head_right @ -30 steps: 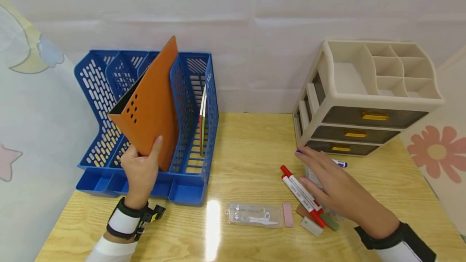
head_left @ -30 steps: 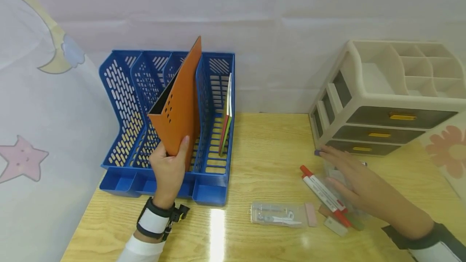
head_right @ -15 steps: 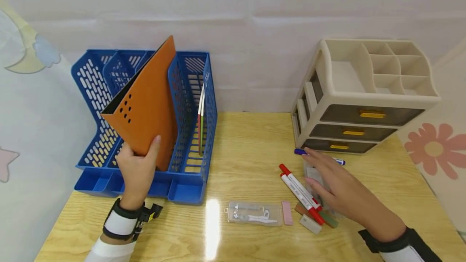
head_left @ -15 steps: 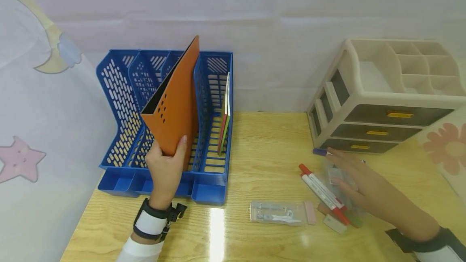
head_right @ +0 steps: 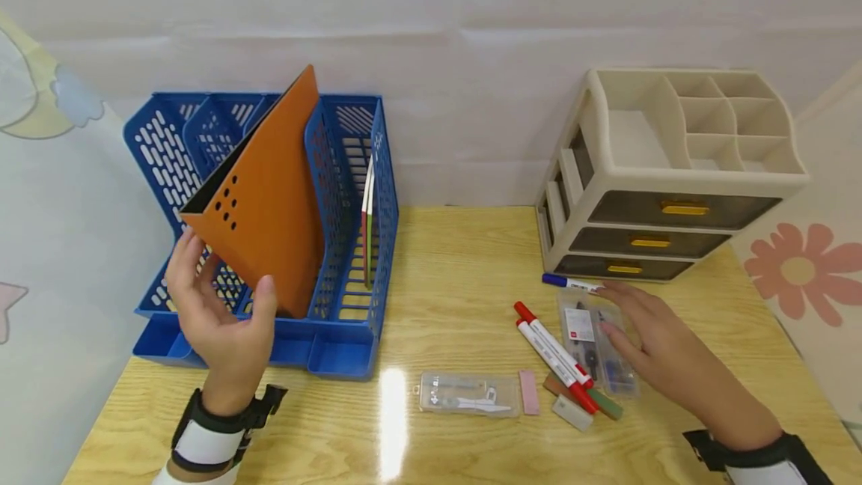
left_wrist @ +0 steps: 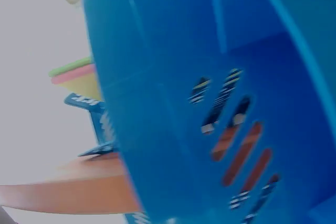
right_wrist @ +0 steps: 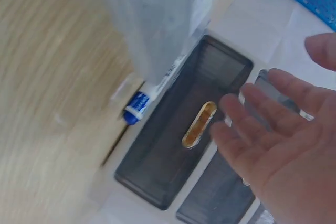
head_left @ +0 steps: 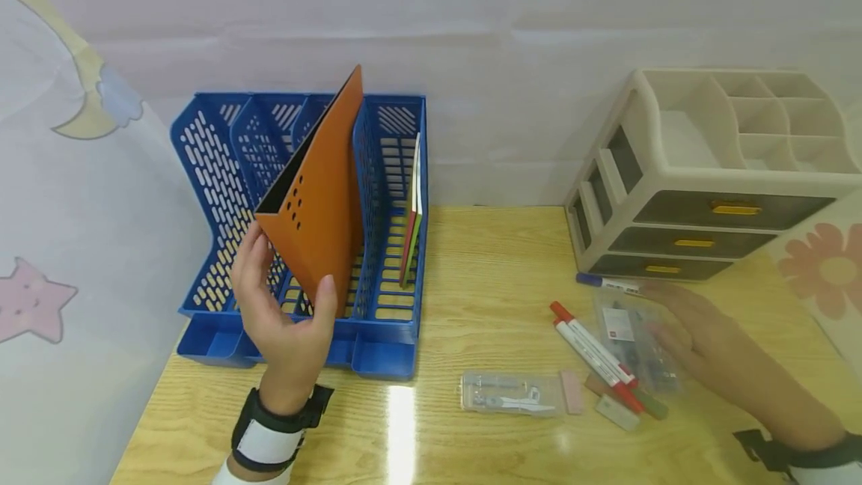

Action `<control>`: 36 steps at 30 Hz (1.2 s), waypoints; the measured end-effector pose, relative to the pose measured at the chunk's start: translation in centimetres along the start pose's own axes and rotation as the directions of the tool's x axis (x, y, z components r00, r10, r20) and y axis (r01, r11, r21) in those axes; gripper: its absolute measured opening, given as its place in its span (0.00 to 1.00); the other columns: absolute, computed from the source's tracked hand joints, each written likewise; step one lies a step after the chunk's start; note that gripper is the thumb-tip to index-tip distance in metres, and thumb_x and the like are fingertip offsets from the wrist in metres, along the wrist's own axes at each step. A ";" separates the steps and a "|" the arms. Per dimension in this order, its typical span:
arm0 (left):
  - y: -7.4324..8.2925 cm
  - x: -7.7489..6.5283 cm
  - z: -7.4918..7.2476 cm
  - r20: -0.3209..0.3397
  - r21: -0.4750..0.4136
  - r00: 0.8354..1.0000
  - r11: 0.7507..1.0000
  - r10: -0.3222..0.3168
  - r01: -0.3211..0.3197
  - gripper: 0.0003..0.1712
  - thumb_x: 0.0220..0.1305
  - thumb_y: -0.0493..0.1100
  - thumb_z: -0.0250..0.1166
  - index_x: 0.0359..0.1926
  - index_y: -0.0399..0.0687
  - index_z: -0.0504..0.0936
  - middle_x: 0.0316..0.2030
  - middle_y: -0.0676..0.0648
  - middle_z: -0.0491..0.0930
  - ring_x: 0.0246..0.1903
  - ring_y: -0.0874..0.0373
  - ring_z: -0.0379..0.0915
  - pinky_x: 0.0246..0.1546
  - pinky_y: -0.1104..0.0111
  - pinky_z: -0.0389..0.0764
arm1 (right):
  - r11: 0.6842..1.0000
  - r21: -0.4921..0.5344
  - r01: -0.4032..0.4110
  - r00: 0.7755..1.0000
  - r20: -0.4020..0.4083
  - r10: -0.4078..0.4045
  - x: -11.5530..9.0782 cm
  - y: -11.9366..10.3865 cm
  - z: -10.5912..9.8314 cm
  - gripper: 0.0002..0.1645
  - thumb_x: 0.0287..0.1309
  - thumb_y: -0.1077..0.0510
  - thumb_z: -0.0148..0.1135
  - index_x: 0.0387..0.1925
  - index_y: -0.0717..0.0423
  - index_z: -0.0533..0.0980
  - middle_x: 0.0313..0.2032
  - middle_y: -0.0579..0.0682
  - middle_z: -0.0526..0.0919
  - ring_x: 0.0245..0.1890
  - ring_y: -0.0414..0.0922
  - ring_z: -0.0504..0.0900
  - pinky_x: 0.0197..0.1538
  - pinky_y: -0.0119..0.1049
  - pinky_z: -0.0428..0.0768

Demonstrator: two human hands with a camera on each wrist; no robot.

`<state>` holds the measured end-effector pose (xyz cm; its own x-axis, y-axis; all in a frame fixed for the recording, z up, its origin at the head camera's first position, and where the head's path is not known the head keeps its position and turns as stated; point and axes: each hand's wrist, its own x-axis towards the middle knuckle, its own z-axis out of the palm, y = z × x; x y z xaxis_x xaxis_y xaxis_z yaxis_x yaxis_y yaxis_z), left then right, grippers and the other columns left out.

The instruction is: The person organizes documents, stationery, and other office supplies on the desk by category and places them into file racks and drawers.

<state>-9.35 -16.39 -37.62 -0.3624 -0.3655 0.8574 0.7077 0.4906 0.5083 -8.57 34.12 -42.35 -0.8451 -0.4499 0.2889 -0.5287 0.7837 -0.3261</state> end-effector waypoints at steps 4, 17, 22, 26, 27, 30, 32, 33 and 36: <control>1.8 0.2 0.8 -0.110 0.063 0.983 0.988 0.144 -0.138 0.36 0.65 0.54 0.69 0.54 0.23 0.72 0.61 0.28 0.72 0.66 0.38 0.67 0.73 0.49 0.68 | 0.998 0.024 -0.052 0.997 0.053 0.051 -0.5 1.1 0.4 0.30 0.68 0.61 0.64 0.68 0.62 0.70 0.67 0.74 0.70 0.62 0.77 0.69 0.83 0.47 0.45; 4.7 0.1 2.7 -0.097 0.132 0.914 0.916 0.393 -0.380 0.20 0.69 0.52 0.62 0.43 0.35 0.79 0.56 0.40 0.80 0.54 0.45 0.70 0.62 0.61 0.67 | 0.998 0.027 -0.051 0.994 0.103 0.048 -1.1 4.7 1.5 0.42 0.64 0.58 0.68 0.72 0.72 0.62 0.67 0.83 0.63 0.61 0.83 0.65 0.73 0.75 0.51; 5.3 -0.6 3.6 -0.019 0.002 0.891 0.891 0.453 -0.453 0.19 0.70 0.48 0.62 0.37 0.32 0.80 0.49 0.32 0.81 0.56 0.39 0.75 0.64 0.55 0.74 | 0.999 0.009 -0.046 0.993 0.111 0.045 -1.1 5.0 1.7 0.51 0.54 0.55 0.77 0.71 0.74 0.62 0.64 0.82 0.67 0.57 0.82 0.70 0.74 0.65 0.58; 5.6 -1.7 4.3 0.103 -0.132 0.876 0.879 0.472 -0.458 0.17 0.72 0.44 0.61 0.35 0.32 0.82 0.47 0.27 0.82 0.58 0.33 0.76 0.62 0.49 0.78 | 0.998 -0.021 -0.051 0.993 0.106 0.053 -0.8 4.7 1.8 0.54 0.46 0.52 0.82 0.67 0.75 0.66 0.61 0.81 0.71 0.52 0.81 0.75 0.58 0.72 0.73; 5.7 -2.0 4.5 0.140 -0.153 0.866 0.874 0.481 -0.461 0.16 0.72 0.44 0.61 0.35 0.32 0.83 0.47 0.27 0.82 0.58 0.32 0.76 0.61 0.47 0.79 | 0.997 -0.017 -0.074 0.989 0.123 0.076 -0.8 4.6 1.8 0.54 0.47 0.51 0.81 0.67 0.75 0.66 0.62 0.81 0.70 0.53 0.82 0.74 0.53 0.76 0.73; 5.9 -2.8 4.9 0.284 -0.218 0.824 0.870 0.490 -0.443 0.15 0.74 0.42 0.58 0.38 0.34 0.83 0.48 0.27 0.81 0.57 0.31 0.76 0.58 0.45 0.81 | 0.988 -0.026 -0.155 0.971 0.183 0.157 -0.8 4.2 1.9 0.55 0.49 0.48 0.80 0.69 0.72 0.64 0.64 0.82 0.66 0.56 0.83 0.70 0.50 0.80 0.71; 5.9 -3.3 5.2 0.393 -0.258 0.784 0.876 0.481 -0.408 0.13 0.74 0.41 0.57 0.42 0.34 0.83 0.51 0.28 0.80 0.57 0.32 0.76 0.58 0.44 0.81 | 0.976 -0.021 -0.217 0.949 0.230 0.216 -0.9 4.0 2.0 0.55 0.53 0.47 0.78 0.72 0.69 0.60 0.65 0.83 0.61 0.58 0.84 0.66 0.49 0.82 0.70; 5.9 -3.6 5.3 0.454 -0.270 0.757 0.882 0.470 -0.385 0.12 0.73 0.40 0.57 0.44 0.35 0.83 0.53 0.29 0.80 0.58 0.33 0.76 0.59 0.45 0.81 | 0.969 -0.024 -0.246 0.937 0.250 0.244 -0.9 3.9 2.0 0.55 0.55 0.47 0.77 0.73 0.68 0.59 0.65 0.83 0.59 0.59 0.84 0.63 0.48 0.83 0.69; 5.8 -4.7 5.8 0.636 -0.275 0.653 0.911 0.411 -0.306 0.11 0.69 0.38 0.61 0.49 0.37 0.82 0.59 0.34 0.77 0.63 0.39 0.73 0.65 0.52 0.78 | 0.960 -0.002 -0.279 0.928 0.256 0.270 -1.0 3.8 2.3 0.58 0.54 0.47 0.78 0.74 0.68 0.56 0.63 0.84 0.57 0.58 0.84 0.61 0.46 0.83 0.71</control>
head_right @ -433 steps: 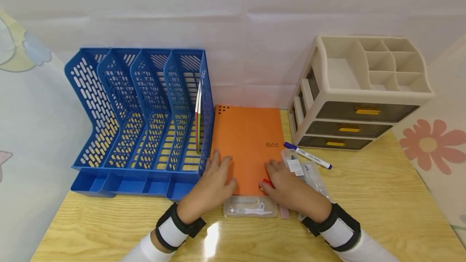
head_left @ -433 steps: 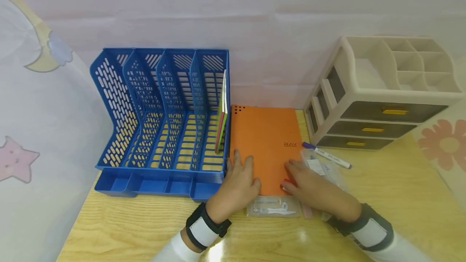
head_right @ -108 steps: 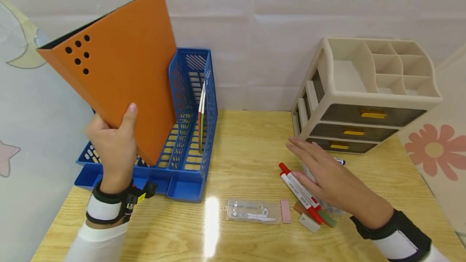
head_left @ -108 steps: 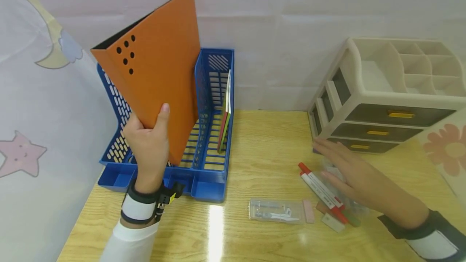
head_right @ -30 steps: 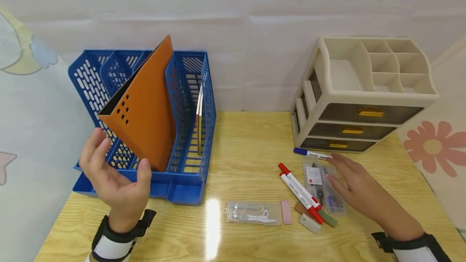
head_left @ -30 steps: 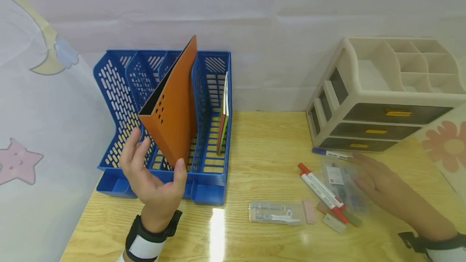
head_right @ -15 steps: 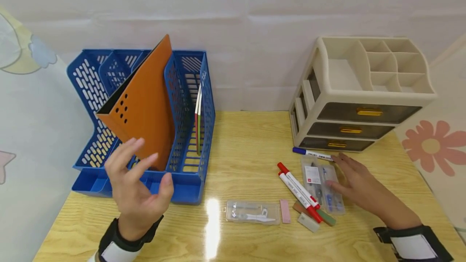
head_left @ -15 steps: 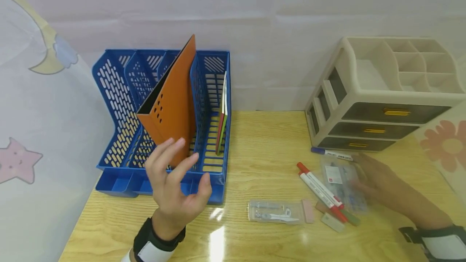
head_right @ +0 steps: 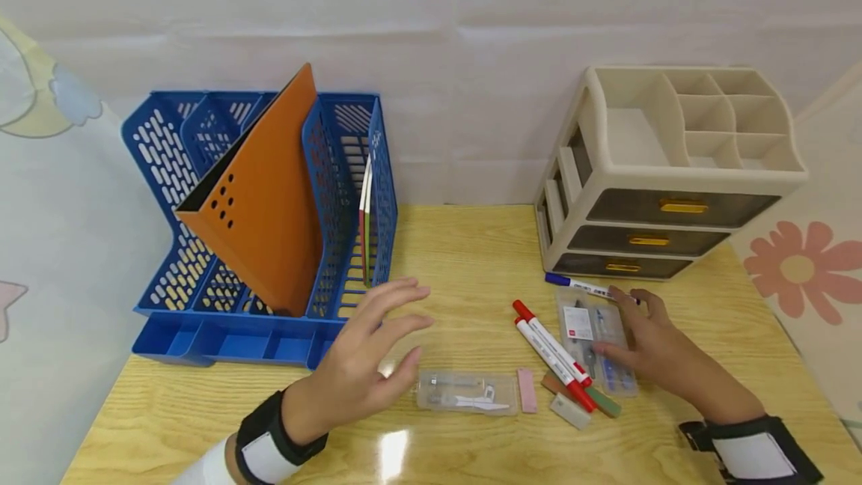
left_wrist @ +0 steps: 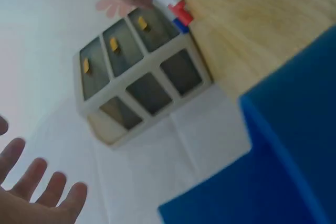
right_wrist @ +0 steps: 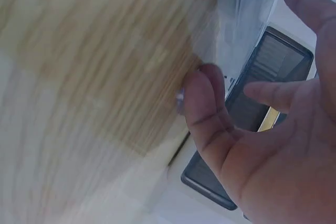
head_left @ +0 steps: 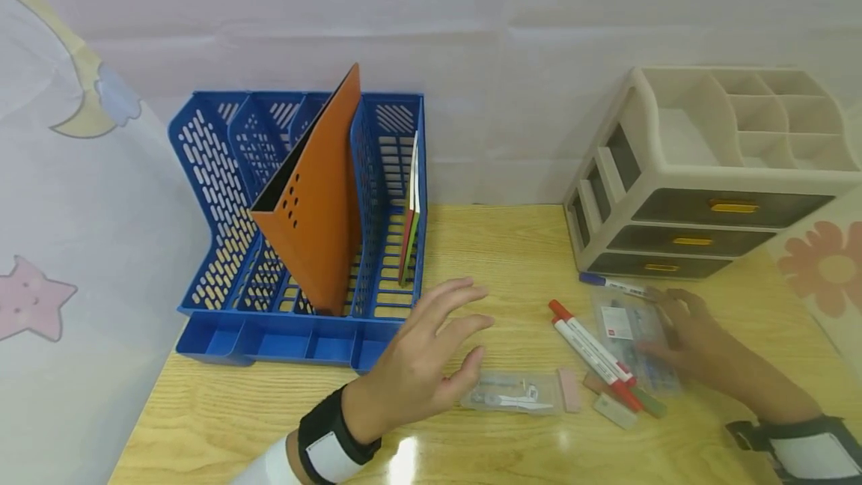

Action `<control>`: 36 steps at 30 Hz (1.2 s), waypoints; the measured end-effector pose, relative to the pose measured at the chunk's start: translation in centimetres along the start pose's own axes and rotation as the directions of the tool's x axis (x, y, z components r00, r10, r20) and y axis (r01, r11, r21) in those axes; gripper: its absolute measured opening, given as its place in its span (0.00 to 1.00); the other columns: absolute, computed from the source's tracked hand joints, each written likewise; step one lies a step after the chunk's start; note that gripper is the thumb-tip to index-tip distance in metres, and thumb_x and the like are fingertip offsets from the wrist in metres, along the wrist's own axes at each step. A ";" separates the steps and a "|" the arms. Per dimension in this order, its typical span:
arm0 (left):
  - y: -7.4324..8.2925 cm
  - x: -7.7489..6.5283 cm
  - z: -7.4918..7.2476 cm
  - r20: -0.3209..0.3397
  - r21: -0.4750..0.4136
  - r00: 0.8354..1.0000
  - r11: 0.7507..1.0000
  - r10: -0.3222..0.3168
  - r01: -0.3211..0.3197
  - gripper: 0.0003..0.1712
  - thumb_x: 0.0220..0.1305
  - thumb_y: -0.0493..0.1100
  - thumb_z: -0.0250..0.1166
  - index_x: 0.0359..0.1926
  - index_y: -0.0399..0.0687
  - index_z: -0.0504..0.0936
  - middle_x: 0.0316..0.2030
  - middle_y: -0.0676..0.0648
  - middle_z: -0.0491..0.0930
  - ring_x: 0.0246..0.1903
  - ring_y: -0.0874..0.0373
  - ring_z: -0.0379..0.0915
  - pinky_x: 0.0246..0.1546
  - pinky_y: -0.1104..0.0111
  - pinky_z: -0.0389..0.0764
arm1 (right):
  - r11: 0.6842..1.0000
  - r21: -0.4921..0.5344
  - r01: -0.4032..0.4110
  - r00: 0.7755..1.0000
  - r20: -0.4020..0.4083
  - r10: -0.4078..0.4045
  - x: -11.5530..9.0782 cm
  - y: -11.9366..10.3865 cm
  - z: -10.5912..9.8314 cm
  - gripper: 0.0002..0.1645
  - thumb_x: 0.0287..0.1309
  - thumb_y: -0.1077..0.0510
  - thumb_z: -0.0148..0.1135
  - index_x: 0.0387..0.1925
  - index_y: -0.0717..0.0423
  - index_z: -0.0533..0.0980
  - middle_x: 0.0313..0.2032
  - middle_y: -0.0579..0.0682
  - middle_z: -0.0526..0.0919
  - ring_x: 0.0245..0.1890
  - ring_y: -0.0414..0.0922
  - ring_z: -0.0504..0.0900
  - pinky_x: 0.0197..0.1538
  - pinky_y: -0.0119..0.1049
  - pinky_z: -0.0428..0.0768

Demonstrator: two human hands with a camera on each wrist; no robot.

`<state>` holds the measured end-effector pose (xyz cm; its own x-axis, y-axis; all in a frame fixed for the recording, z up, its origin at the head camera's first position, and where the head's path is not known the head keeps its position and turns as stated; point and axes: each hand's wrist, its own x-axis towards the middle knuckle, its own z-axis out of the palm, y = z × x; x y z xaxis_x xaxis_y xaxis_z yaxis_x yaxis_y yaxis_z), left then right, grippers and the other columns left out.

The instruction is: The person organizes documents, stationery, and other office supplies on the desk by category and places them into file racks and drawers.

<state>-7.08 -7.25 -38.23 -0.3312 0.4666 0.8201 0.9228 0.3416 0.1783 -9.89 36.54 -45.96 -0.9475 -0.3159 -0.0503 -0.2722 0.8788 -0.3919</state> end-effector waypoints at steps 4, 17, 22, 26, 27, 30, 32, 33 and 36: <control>0.1 -0.6 1.6 0.253 0.011 0.963 0.996 -0.087 0.087 0.18 0.63 0.39 0.69 0.53 0.42 0.80 0.64 0.39 0.75 0.67 0.46 0.70 0.72 0.60 0.71 | 0.999 0.036 -0.010 1.000 -0.016 0.010 0.0 -0.2 0.3 0.60 0.51 0.49 0.80 0.74 0.71 0.56 0.62 0.84 0.57 0.59 0.83 0.59 0.47 0.83 0.70; 1.1 -1.9 4.9 0.751 0.170 0.633 0.981 -0.189 0.092 0.40 0.69 0.64 0.64 0.74 0.52 0.68 0.76 0.41 0.65 0.75 0.39 0.60 0.73 0.47 0.68 | 0.999 0.026 0.041 0.995 -0.090 -0.039 0.0 -1.1 1.3 0.51 0.47 0.53 0.82 0.64 0.78 0.67 0.54 0.80 0.68 0.52 0.74 0.68 0.40 0.63 0.79; 1.0 -1.9 5.1 0.742 0.168 0.650 0.984 -0.164 0.056 0.39 0.69 0.65 0.63 0.73 0.51 0.69 0.74 0.41 0.67 0.73 0.39 0.64 0.71 0.49 0.71 | 0.999 0.038 -0.020 1.000 -0.013 0.021 0.0 -2.3 1.0 0.50 0.55 0.50 0.78 0.67 0.77 0.65 0.55 0.83 0.65 0.44 0.68 0.76 0.36 0.51 0.82; 1.0 -1.9 5.3 0.734 0.174 0.660 0.983 -0.164 0.050 0.38 0.70 0.65 0.63 0.72 0.51 0.70 0.73 0.41 0.68 0.73 0.39 0.64 0.71 0.49 0.72 | 0.998 0.033 -0.054 0.999 0.005 0.054 0.0 -3.2 0.9 0.53 0.56 0.48 0.77 0.68 0.78 0.63 0.55 0.86 0.64 0.45 0.74 0.77 0.34 0.48 0.83; 1.0 -1.9 5.3 0.732 0.175 0.661 0.983 -0.166 0.053 0.38 0.69 0.65 0.63 0.72 0.51 0.70 0.73 0.41 0.68 0.73 0.39 0.64 0.71 0.49 0.72 | 0.998 0.029 -0.063 0.998 0.007 0.063 0.1 -3.4 0.9 0.53 0.56 0.47 0.77 0.68 0.78 0.63 0.56 0.86 0.64 0.46 0.75 0.77 0.34 0.49 0.83; 0.9 -1.9 5.4 0.728 0.175 0.664 0.983 -0.169 0.059 0.38 0.69 0.64 0.64 0.72 0.51 0.70 0.73 0.41 0.69 0.73 0.40 0.65 0.70 0.49 0.72 | 0.997 0.026 -0.075 0.997 0.009 0.074 0.2 -4.0 1.0 0.52 0.57 0.48 0.76 0.68 0.79 0.63 0.55 0.86 0.64 0.45 0.75 0.77 0.36 0.54 0.84; 0.9 -1.9 5.4 0.727 0.175 0.666 0.983 -0.170 0.060 0.38 0.69 0.64 0.64 0.71 0.52 0.70 0.72 0.41 0.69 0.72 0.39 0.65 0.70 0.49 0.73 | 0.997 0.018 -0.078 0.997 0.010 0.078 0.2 -4.3 1.1 0.52 0.58 0.47 0.75 0.68 0.79 0.63 0.55 0.85 0.65 0.47 0.75 0.76 0.38 0.59 0.84; 0.9 -1.9 5.4 0.726 0.176 0.666 0.983 -0.170 0.059 0.38 0.68 0.64 0.65 0.71 0.51 0.70 0.72 0.41 0.69 0.72 0.39 0.65 0.70 0.48 0.72 | 0.997 0.016 -0.078 0.997 0.010 0.077 0.2 -4.5 1.2 0.52 0.59 0.47 0.75 0.68 0.79 0.63 0.55 0.85 0.65 0.48 0.76 0.76 0.39 0.62 0.84; 0.8 -1.8 5.5 0.729 0.178 0.662 0.982 -0.175 0.064 0.38 0.68 0.64 0.65 0.71 0.51 0.70 0.73 0.40 0.69 0.73 0.39 0.65 0.70 0.48 0.72 | 0.997 0.013 -0.073 0.997 0.007 0.073 0.3 -4.9 1.3 0.52 0.59 0.46 0.75 0.68 0.79 0.62 0.55 0.85 0.66 0.52 0.79 0.73 0.42 0.66 0.83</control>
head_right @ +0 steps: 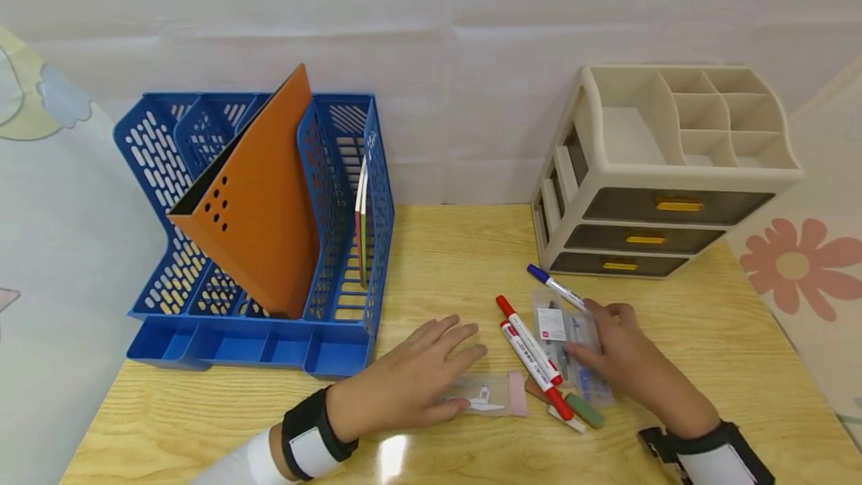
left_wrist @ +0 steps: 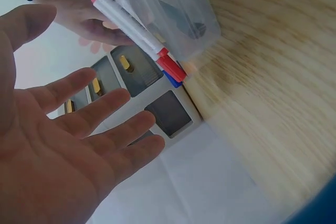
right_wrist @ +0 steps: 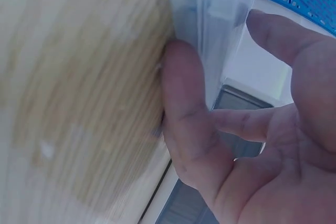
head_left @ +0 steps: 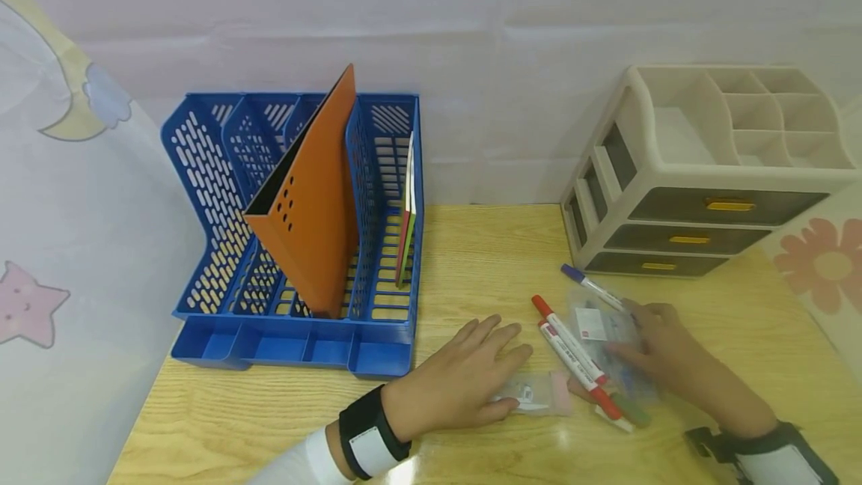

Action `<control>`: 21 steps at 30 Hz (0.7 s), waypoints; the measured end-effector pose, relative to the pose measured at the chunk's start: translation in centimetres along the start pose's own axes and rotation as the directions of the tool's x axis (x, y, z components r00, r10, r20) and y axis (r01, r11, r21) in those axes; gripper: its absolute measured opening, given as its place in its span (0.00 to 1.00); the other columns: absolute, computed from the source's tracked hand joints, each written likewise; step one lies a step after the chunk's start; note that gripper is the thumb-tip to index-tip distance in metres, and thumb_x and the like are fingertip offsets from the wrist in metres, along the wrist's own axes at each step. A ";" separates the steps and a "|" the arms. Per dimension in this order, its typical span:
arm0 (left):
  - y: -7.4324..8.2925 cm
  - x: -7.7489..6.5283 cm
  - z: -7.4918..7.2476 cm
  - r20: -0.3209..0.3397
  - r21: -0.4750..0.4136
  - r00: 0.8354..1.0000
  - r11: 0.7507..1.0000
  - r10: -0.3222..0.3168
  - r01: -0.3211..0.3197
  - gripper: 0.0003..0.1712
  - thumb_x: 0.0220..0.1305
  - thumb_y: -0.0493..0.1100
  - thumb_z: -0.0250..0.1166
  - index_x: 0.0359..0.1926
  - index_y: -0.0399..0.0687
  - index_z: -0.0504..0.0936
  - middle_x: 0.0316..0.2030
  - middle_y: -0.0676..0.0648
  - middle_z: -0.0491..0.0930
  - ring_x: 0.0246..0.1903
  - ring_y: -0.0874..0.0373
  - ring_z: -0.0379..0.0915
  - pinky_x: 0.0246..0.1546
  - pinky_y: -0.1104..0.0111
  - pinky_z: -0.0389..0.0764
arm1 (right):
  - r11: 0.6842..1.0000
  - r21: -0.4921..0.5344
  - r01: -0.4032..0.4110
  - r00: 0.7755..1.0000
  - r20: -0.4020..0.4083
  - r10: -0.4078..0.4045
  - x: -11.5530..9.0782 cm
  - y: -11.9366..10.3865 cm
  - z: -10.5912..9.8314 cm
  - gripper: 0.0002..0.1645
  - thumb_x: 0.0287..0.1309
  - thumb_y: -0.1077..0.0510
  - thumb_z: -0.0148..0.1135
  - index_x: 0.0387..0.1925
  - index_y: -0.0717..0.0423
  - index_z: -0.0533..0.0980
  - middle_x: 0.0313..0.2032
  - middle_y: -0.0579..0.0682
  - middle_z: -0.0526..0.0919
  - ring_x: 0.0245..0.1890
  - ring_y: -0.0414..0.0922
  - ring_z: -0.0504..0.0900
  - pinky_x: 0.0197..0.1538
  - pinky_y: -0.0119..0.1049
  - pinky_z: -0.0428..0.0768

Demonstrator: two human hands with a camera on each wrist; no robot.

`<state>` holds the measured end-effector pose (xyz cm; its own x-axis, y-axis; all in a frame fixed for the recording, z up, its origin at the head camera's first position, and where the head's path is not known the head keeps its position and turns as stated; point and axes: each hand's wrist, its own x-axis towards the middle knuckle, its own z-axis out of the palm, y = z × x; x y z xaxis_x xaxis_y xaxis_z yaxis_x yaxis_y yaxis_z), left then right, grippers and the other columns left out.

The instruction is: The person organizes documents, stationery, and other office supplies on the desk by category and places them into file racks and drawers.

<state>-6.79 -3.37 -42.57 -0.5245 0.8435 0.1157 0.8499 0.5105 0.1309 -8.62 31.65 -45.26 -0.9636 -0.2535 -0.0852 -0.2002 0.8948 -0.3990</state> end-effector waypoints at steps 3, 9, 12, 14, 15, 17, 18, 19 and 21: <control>0.0 0.0 0.0 0.008 -0.005 1.000 1.000 -0.009 0.009 0.38 0.68 0.63 0.65 0.71 0.51 0.70 0.73 0.40 0.68 0.73 0.39 0.64 0.71 0.48 0.71 | 1.000 0.014 -0.005 1.000 0.002 0.005 0.1 -0.4 0.2 0.53 0.60 0.46 0.74 0.68 0.80 0.62 0.55 0.86 0.66 0.54 0.81 0.71 0.43 0.68 0.82; -0.1 0.1 0.1 -0.004 -0.005 1.000 1.000 -0.016 0.016 0.38 0.69 0.62 0.65 0.72 0.50 0.69 0.72 0.41 0.70 0.72 0.39 0.65 0.71 0.49 0.71 | 0.999 0.038 -0.008 1.000 0.007 0.008 0.4 -1.2 0.6 0.52 0.61 0.46 0.73 0.70 0.79 0.61 0.56 0.84 0.65 0.53 0.78 0.73 0.42 0.63 0.84; -0.1 0.1 0.2 -0.020 -0.011 1.000 1.000 -0.012 0.012 0.38 0.69 0.62 0.65 0.72 0.49 0.69 0.70 0.42 0.71 0.72 0.40 0.66 0.72 0.50 0.71 | 0.999 0.054 0.009 1.000 0.005 -0.009 0.7 -1.6 0.7 0.51 0.61 0.48 0.73 0.69 0.78 0.62 0.55 0.83 0.66 0.53 0.77 0.73 0.40 0.59 0.84; -0.2 0.1 0.2 -0.034 -0.017 0.999 1.000 -0.013 0.013 0.37 0.68 0.61 0.66 0.71 0.49 0.70 0.69 0.42 0.72 0.71 0.40 0.67 0.71 0.50 0.71 | 0.999 0.050 0.010 1.000 0.009 -0.011 0.8 -1.9 0.8 0.50 0.61 0.47 0.73 0.69 0.78 0.62 0.55 0.83 0.67 0.52 0.75 0.73 0.40 0.59 0.84; -0.2 0.1 0.2 -0.039 -0.017 0.999 1.000 -0.015 0.014 0.37 0.68 0.61 0.66 0.70 0.49 0.70 0.69 0.42 0.72 0.71 0.40 0.67 0.71 0.50 0.71 | 0.999 0.043 0.013 1.000 0.008 -0.013 0.9 -2.0 0.8 0.50 0.61 0.47 0.74 0.69 0.78 0.62 0.54 0.83 0.67 0.52 0.75 0.74 0.42 0.61 0.84; -0.2 0.1 0.1 -0.047 -0.018 0.999 1.000 -0.021 0.020 0.37 0.68 0.61 0.66 0.70 0.49 0.70 0.69 0.42 0.72 0.71 0.39 0.67 0.71 0.50 0.72 | 0.999 0.036 0.003 1.000 0.015 -0.003 1.1 -2.4 0.9 0.51 0.61 0.46 0.74 0.70 0.77 0.62 0.55 0.82 0.67 0.50 0.73 0.76 0.43 0.62 0.84; -0.2 0.1 0.1 -0.048 -0.015 0.999 1.000 -0.025 0.024 0.37 0.68 0.61 0.66 0.70 0.49 0.70 0.69 0.41 0.72 0.70 0.39 0.68 0.71 0.49 0.72 | 0.999 0.033 -0.002 1.000 0.016 0.001 1.1 -2.6 0.9 0.51 0.61 0.46 0.74 0.70 0.77 0.62 0.55 0.82 0.67 0.49 0.72 0.78 0.43 0.61 0.84; -0.3 0.1 0.1 -0.045 -0.012 0.999 1.000 -0.030 0.029 0.37 0.68 0.62 0.66 0.70 0.48 0.70 0.70 0.41 0.72 0.71 0.38 0.68 0.71 0.49 0.72 | 1.000 0.029 -0.007 1.000 0.018 0.007 1.2 -2.7 1.0 0.51 0.61 0.46 0.74 0.70 0.77 0.62 0.55 0.82 0.67 0.47 0.70 0.79 0.43 0.62 0.84; -0.3 0.1 0.1 -0.032 -0.022 0.998 0.999 -0.045 0.045 0.39 0.68 0.62 0.66 0.71 0.48 0.70 0.71 0.40 0.71 0.71 0.38 0.67 0.71 0.48 0.72 | 0.999 0.038 -0.018 1.000 0.024 0.017 1.3 -3.1 1.0 0.52 0.61 0.45 0.73 0.70 0.77 0.62 0.55 0.82 0.67 0.45 0.67 0.80 0.42 0.60 0.84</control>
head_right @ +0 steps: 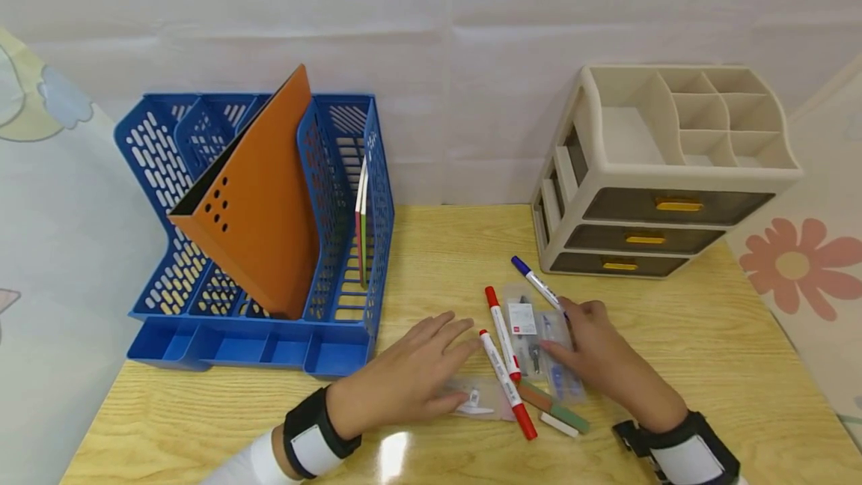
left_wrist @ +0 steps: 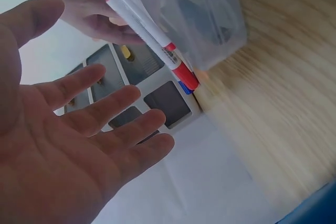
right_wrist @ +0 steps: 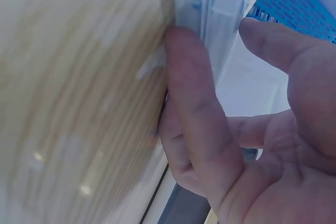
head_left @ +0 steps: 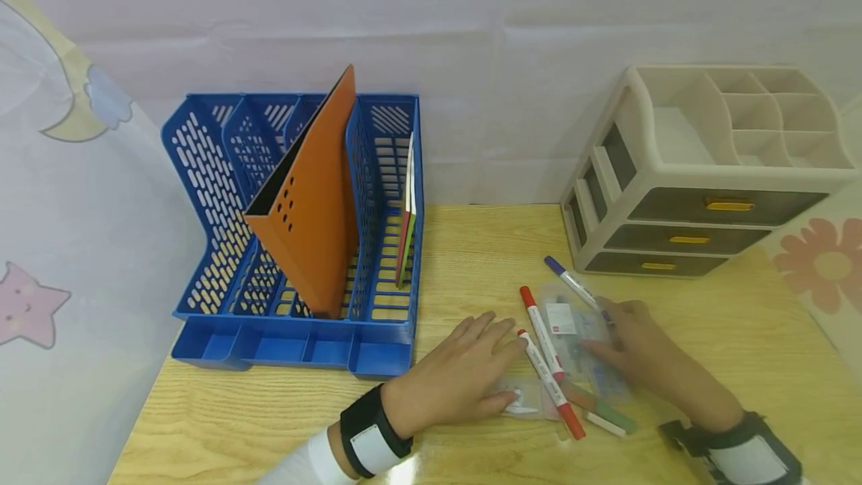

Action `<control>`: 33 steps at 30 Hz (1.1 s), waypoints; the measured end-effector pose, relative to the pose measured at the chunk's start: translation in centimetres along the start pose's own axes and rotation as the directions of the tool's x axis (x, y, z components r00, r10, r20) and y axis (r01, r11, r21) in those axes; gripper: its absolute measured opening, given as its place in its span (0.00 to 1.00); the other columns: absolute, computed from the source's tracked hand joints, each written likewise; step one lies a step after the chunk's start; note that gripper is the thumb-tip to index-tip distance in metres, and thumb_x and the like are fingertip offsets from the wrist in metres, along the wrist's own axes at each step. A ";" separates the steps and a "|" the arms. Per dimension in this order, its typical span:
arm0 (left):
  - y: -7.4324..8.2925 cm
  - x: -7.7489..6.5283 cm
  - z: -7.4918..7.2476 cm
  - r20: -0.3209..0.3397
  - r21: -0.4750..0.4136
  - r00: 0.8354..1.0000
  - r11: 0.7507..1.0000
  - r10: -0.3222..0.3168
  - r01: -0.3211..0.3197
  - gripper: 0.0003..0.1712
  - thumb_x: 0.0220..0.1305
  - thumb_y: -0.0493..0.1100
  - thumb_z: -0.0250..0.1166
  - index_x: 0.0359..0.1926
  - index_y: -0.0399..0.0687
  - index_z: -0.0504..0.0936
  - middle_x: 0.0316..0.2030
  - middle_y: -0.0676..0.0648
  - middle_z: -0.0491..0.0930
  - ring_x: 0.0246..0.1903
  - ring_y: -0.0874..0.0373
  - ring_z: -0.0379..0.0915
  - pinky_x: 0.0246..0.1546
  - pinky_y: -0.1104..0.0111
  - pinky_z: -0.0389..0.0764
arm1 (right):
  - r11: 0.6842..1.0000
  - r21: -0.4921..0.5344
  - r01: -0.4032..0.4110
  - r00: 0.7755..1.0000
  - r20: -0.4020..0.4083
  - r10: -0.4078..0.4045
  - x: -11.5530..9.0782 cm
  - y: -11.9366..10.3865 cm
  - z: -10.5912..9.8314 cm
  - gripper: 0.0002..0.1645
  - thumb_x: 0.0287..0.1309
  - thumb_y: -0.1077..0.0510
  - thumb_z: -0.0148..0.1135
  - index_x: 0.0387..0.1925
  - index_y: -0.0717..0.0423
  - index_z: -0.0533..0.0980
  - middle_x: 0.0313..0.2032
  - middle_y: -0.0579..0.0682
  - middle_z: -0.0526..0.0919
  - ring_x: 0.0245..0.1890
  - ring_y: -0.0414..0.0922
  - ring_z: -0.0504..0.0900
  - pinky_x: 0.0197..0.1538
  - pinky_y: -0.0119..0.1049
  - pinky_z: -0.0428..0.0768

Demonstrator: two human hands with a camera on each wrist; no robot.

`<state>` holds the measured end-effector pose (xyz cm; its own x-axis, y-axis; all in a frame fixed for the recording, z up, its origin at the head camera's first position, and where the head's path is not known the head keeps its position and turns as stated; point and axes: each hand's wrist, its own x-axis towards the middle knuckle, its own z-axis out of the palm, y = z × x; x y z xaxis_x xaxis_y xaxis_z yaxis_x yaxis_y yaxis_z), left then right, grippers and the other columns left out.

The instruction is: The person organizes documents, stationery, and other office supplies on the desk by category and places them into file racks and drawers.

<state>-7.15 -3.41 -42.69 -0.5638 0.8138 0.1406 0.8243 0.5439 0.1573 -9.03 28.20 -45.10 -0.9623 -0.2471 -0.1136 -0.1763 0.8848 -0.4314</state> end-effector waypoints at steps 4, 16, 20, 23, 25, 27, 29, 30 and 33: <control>-0.3 0.1 0.0 0.038 -0.029 0.998 0.998 -0.050 0.051 0.39 0.68 0.62 0.66 0.73 0.50 0.69 0.74 0.40 0.67 0.73 0.37 0.64 0.72 0.46 0.70 | 1.000 0.030 -0.003 1.000 0.011 0.003 0.3 -0.6 0.2 0.52 0.61 0.45 0.73 0.70 0.76 0.62 0.55 0.81 0.67 0.43 0.62 0.80 0.40 0.56 0.84; -1.0 0.0 0.7 -0.002 0.010 0.995 0.995 -0.098 0.098 0.46 0.71 0.68 0.60 0.78 0.49 0.62 0.80 0.37 0.54 0.77 0.35 0.56 0.72 0.41 0.67 | 0.997 0.069 0.024 0.998 0.057 -0.028 1.0 0.2 -0.8 0.38 0.72 0.47 0.62 0.69 0.71 0.66 0.54 0.73 0.76 0.45 0.59 0.83 0.41 0.55 0.86; -1.1 -0.1 0.9 -0.021 0.025 0.995 0.995 -0.097 0.097 0.47 0.71 0.70 0.58 0.79 0.50 0.61 0.80 0.38 0.54 0.78 0.36 0.53 0.73 0.41 0.65 | 0.997 0.073 0.016 1.000 0.023 -0.018 0.9 0.9 -2.7 0.33 0.74 0.49 0.59 0.67 0.70 0.69 0.54 0.70 0.81 0.43 0.58 0.86 0.40 0.51 0.86; -1.2 -0.2 1.0 -0.028 0.026 0.995 0.995 -0.097 0.098 0.47 0.71 0.71 0.57 0.80 0.51 0.60 0.81 0.39 0.53 0.79 0.37 0.50 0.74 0.41 0.63 | 0.998 0.070 0.005 0.999 -0.051 -0.002 0.6 1.7 -4.6 0.29 0.77 0.48 0.55 0.66 0.67 0.72 0.51 0.66 0.85 0.41 0.53 0.87 0.35 0.41 0.84; -1.4 -0.2 1.0 -0.033 0.023 0.995 0.995 -0.099 0.100 0.47 0.71 0.71 0.56 0.80 0.52 0.59 0.81 0.40 0.51 0.79 0.37 0.49 0.74 0.41 0.62 | 0.997 0.080 -0.003 0.992 -0.129 0.014 0.5 2.3 -6.0 0.27 0.78 0.49 0.53 0.65 0.64 0.73 0.48 0.57 0.88 0.38 0.42 0.87 0.32 0.34 0.81; -1.5 -0.3 1.0 -0.039 0.025 0.994 0.994 -0.102 0.103 0.47 0.71 0.71 0.55 0.81 0.52 0.58 0.82 0.40 0.50 0.80 0.38 0.47 0.75 0.41 0.61 | 0.989 0.145 0.000 0.977 -0.212 0.031 0.2 3.0 -7.2 0.25 0.79 0.50 0.51 0.65 0.62 0.73 0.44 0.41 0.89 0.36 0.32 0.85 0.30 0.28 0.78; -1.6 -0.4 1.1 -0.042 0.025 0.994 0.994 -0.102 0.104 0.47 0.71 0.71 0.55 0.81 0.53 0.58 0.82 0.41 0.49 0.80 0.38 0.46 0.75 0.41 0.61 | 0.965 0.261 0.033 0.951 -0.304 0.050 0.0 3.4 -8.1 0.21 0.79 0.53 0.50 0.65 0.59 0.74 0.41 0.29 0.87 0.33 0.23 0.80 0.31 0.24 0.78; -1.7 -0.4 1.1 -0.041 0.024 0.994 0.994 -0.101 0.102 0.48 0.71 0.72 0.55 0.81 0.53 0.57 0.82 0.41 0.49 0.80 0.38 0.46 0.74 0.40 0.61 | 0.937 0.343 0.067 0.939 -0.340 0.057 0.0 3.5 -8.4 0.21 0.80 0.55 0.49 0.65 0.59 0.74 0.41 0.25 0.85 0.34 0.23 0.81 0.33 0.22 0.79; -1.7 -0.5 1.1 -0.035 0.024 0.995 0.995 -0.098 0.099 0.48 0.71 0.72 0.55 0.81 0.54 0.57 0.82 0.42 0.49 0.80 0.38 0.44 0.75 0.40 0.60 | 0.714 0.665 0.220 0.902 -0.417 0.110 0.0 3.6 -9.1 0.18 0.79 0.60 0.49 0.62 0.61 0.75 0.42 0.33 0.88 0.37 0.31 0.86 0.40 0.20 0.82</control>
<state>-8.27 -4.53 -44.07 -0.6434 0.7489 0.1586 0.7655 0.6265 0.1468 -11.61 35.01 -38.49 -0.9740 0.0394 0.2233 -0.2000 0.3143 -0.9280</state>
